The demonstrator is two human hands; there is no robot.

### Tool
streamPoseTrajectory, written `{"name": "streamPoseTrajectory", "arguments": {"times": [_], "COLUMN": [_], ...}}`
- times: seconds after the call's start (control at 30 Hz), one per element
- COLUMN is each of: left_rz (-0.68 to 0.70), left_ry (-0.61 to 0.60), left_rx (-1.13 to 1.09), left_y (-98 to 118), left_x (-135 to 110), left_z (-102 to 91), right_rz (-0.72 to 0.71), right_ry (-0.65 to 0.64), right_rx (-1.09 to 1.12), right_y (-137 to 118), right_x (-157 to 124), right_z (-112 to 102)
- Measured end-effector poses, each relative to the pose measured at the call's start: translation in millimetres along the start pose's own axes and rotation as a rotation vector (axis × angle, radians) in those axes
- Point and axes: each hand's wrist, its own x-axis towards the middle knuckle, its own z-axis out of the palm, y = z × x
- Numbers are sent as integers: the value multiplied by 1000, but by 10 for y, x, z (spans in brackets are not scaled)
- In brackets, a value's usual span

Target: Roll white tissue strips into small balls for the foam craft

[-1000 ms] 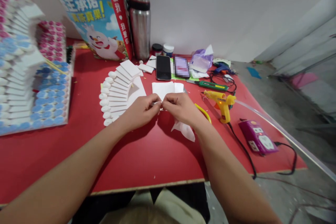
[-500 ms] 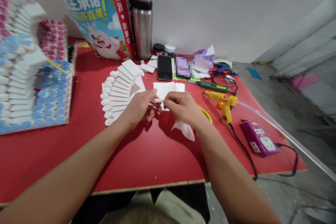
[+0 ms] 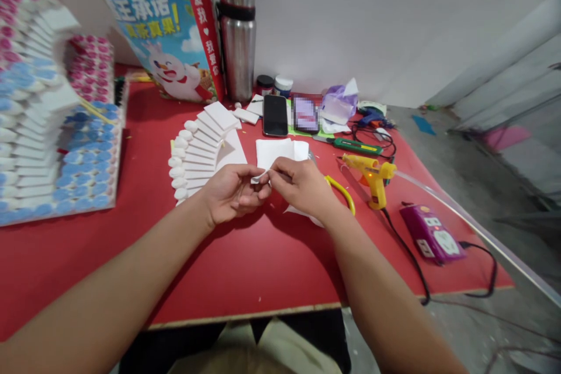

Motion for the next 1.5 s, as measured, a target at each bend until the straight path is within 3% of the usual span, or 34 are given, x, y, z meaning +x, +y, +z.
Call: {"name": "streamPoseTrajectory", "arguments": {"times": [0.13,0.23,0.33,0.4,0.47,0.57,0.73,1.1,1.23,1.4,1.5], "left_rz": [85,266,493,701,819,829,692,588,603,719,716], "left_ry": [92,188,312,431,498,562,653,619,652,695,703], "left_rx": [83,277,668,1084,1433,1774,2100,2161,2006,1630,1624], "left_y": [-34,-100,-178,-210,-219,-217,-258,-306,-268,-213,-216], "left_x": [18,40,40,28,14,-5,-13,27,17,31,59], "left_z": [34,63,89,98,101,110,147,203,200,147,132], "right_rz": [23,45,153,244,306,341,358,327,333,273,238], "right_ry": [44,83,71,31,-1,-12,29,10,-4,-25,-10], "right_rx": [-8,19,163,315,441,544,600,354,402,377,283], "right_y": [-5,-7,-17,-26,-30,-22,0,9,20,3,-17], "right_x": [3,16,29,34,36,39,49,73,89,90,76], "right_z": [22,44,43,26,6,1,45,60,76,85,87]}}
